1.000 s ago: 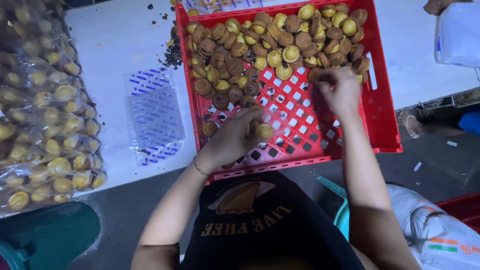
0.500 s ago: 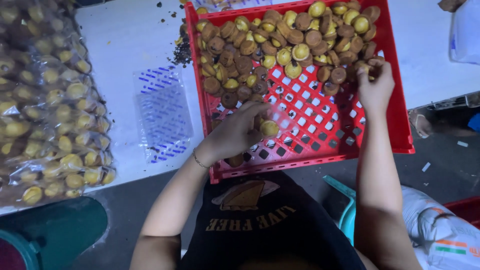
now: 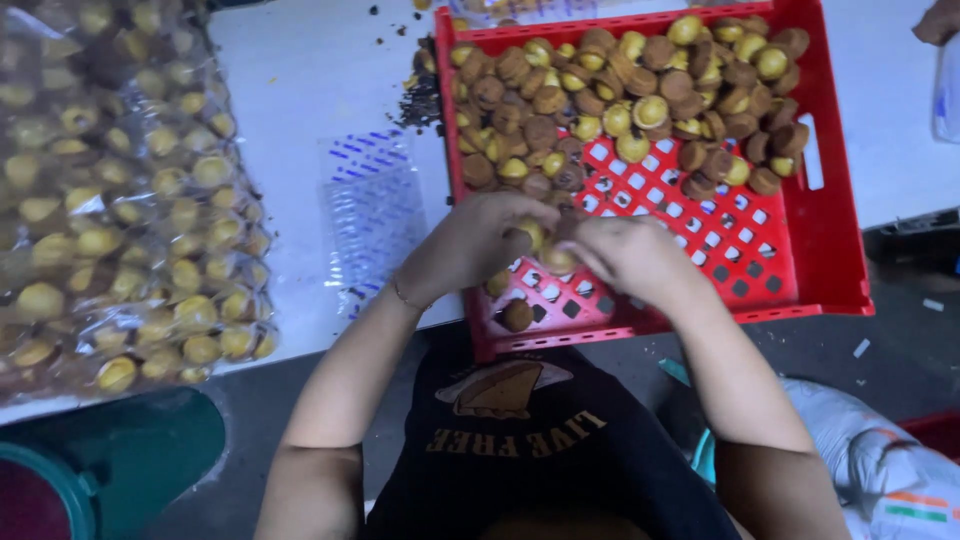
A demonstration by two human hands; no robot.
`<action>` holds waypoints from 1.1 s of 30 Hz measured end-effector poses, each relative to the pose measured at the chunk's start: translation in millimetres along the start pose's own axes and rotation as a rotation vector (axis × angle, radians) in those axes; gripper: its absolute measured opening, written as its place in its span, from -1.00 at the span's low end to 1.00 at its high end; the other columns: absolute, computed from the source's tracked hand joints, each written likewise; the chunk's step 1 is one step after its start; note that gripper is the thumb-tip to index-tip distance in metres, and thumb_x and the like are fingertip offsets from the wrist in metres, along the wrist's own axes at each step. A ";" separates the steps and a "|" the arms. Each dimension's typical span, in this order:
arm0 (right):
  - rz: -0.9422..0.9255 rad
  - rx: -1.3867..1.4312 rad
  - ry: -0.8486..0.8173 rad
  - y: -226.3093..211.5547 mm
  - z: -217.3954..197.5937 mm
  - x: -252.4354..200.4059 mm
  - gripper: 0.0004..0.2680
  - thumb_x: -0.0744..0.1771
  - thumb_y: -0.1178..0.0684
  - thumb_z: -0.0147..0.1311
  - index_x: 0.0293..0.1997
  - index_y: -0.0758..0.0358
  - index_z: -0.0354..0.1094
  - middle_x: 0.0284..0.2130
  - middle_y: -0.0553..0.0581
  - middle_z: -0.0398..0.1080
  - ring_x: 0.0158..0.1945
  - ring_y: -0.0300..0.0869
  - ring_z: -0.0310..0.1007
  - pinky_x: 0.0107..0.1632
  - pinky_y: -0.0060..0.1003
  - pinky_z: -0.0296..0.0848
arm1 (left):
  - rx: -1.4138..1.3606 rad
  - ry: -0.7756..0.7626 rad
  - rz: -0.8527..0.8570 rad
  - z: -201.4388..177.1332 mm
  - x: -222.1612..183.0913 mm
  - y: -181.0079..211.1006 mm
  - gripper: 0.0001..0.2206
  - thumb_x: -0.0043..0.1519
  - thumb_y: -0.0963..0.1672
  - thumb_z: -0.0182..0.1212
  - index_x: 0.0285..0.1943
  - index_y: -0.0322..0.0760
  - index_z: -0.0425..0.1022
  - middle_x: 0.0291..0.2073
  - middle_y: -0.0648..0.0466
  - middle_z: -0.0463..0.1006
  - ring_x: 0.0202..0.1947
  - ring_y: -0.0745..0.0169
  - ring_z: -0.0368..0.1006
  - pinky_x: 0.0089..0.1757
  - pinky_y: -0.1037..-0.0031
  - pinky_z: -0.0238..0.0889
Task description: The person repeatedly picks small round cookies from a red crate and places them into clear plastic bags, then sets the filled bags on the table. The process continues until the crate is nearly empty.
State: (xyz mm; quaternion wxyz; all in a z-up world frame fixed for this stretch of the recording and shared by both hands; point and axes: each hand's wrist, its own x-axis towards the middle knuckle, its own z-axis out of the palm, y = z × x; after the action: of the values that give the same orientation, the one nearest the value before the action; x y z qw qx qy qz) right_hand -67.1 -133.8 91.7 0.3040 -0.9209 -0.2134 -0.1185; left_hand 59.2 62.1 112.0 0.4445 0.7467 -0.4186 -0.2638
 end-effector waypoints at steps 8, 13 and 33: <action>0.065 -0.223 -0.043 -54.8 -9.1 57.0 -0.93 0.38 0.08 0.15 -0.13 0.17 0.52 -0.35 0.11 0.55 -0.37 -0.06 0.53 -0.30 -0.19 0.39 | -0.136 0.026 0.084 -52.7 -50.8 6.8 -0.49 0.03 0.07 0.39 0.17 -0.06 0.51 0.00 0.11 0.65 -0.03 0.36 0.60 -0.02 0.56 0.35; 0.108 -0.066 0.024 -89.0 9.2 81.6 -0.92 0.34 0.18 0.18 -0.13 0.32 0.52 -0.23 0.16 0.54 -0.22 -0.06 0.48 -0.09 -0.20 0.40 | 0.062 0.190 0.168 -80.8 -75.7 -57.0 -0.89 0.20 -0.16 0.17 -0.27 -0.20 0.62 -0.30 0.14 0.63 -0.35 0.27 0.54 -0.30 0.47 0.40; 0.923 0.139 0.190 -91.2 68.9 12.0 -0.84 0.39 0.17 0.11 0.04 0.39 0.50 -0.04 0.22 0.54 0.03 -0.12 0.51 0.16 -0.26 0.45 | 1.190 0.753 -0.286 -321.9 -94.4 -293.5 -0.84 0.02 -0.23 0.41 -0.26 -0.35 0.57 -0.39 -0.23 0.61 -0.36 -0.27 0.56 -0.25 0.11 0.45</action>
State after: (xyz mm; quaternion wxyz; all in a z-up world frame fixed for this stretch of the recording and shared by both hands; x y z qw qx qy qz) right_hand -92.9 -21.8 88.1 0.4040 -0.8821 0.2390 -0.0400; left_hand 372.4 360.5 4.4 0.0375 0.9502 -0.2078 0.2290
